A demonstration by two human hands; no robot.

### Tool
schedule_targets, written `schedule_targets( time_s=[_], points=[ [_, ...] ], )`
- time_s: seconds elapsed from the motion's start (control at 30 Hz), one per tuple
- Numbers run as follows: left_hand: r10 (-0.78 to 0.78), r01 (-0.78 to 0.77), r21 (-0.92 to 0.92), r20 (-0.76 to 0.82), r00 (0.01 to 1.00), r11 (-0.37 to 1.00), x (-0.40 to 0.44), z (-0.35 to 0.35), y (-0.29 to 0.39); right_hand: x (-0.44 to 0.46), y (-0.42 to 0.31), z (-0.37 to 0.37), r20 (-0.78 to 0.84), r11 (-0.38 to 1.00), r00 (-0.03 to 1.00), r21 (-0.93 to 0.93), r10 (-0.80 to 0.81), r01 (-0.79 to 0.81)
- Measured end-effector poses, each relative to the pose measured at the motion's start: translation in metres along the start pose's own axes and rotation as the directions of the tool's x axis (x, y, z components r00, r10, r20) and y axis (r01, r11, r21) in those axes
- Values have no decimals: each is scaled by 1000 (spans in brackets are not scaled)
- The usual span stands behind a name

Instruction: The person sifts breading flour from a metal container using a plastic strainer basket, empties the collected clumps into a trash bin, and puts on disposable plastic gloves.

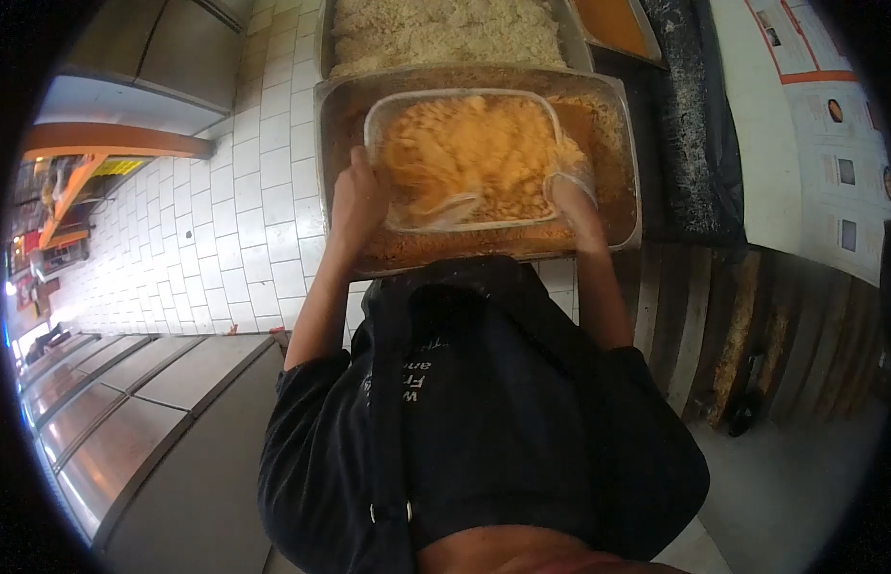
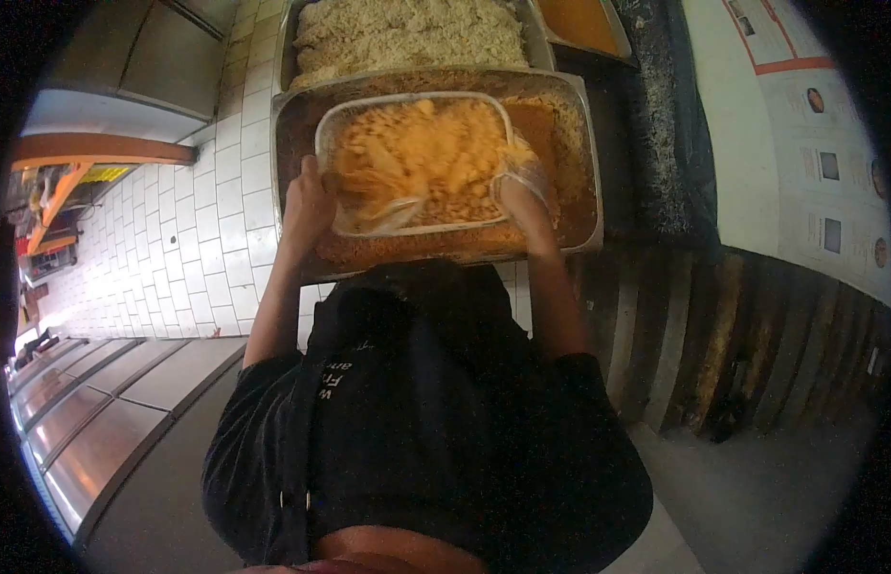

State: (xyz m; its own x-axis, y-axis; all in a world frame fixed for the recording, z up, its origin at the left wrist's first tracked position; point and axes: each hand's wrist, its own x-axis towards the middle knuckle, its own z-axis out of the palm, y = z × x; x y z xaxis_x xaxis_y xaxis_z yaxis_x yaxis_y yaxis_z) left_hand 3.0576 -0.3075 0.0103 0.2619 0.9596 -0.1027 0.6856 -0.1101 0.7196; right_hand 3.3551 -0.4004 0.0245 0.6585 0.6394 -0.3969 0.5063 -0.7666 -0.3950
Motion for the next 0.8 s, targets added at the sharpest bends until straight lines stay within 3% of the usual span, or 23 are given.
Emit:
schedule_targets(
  time_s=[0.07,0.1,0.13,0.17,0.2,0.27,0.33,0.4,0.43,0.47,0.5,0.53,0.57,0.6,0.67,0.7,0.77,0.8],
  points=[
    [7,-8,84,2,1000,996,-10,8,9,36,53,20,73,996,993,-16,-89,90],
    [212,-213,157,26,977,964,-13,31,-2,55,85,16,151,989,978,55,-146,139],
    [218,-223,91,61,974,971,-16,30,19,64,106,11,196,977,962,138,-191,166],
    [223,-226,24,96,970,974,-18,29,39,57,103,-2,230,936,967,351,-105,18],
    [216,-220,28,95,972,975,-14,37,43,65,105,10,184,957,975,281,-123,67],
    [39,-39,-10,-11,999,999,-8,21,32,80,109,34,91,982,983,122,-157,146],
    [20,-19,30,-23,1000,999,-3,30,21,55,71,40,12,999,1000,34,-16,15],
    [132,-134,14,108,985,991,-7,52,29,69,114,9,184,951,976,262,118,-165],
    [327,-327,141,26,945,934,-16,77,25,71,122,-11,273,921,951,315,142,-228],
    [328,-327,141,18,945,934,-15,75,28,62,111,-25,315,870,938,410,147,-274],
    [223,-225,26,67,973,974,-14,69,34,53,100,-40,356,806,922,495,152,-324],
    [124,-113,-84,135,983,990,-12,63,42,48,91,-29,264,880,956,415,125,-230],
    [-39,41,-11,122,992,999,-9,41,47,42,80,-5,121,971,989,214,86,-110],
    [-22,18,35,94,995,999,-4,38,17,37,70,21,-8,998,999,56,35,-35],
    [-33,43,85,-115,993,995,-12,31,42,44,80,44,-52,1000,998,-3,-21,21],
    [-30,40,87,-117,993,995,-17,40,46,52,96,40,-12,999,999,11,-30,30],
    [100,-100,-93,-6,995,991,-26,61,47,79,135,18,230,998,973,56,16,-30],
    [95,-95,-94,-8,995,991,-25,65,40,96,156,15,383,995,922,58,49,-78]
  ],
)
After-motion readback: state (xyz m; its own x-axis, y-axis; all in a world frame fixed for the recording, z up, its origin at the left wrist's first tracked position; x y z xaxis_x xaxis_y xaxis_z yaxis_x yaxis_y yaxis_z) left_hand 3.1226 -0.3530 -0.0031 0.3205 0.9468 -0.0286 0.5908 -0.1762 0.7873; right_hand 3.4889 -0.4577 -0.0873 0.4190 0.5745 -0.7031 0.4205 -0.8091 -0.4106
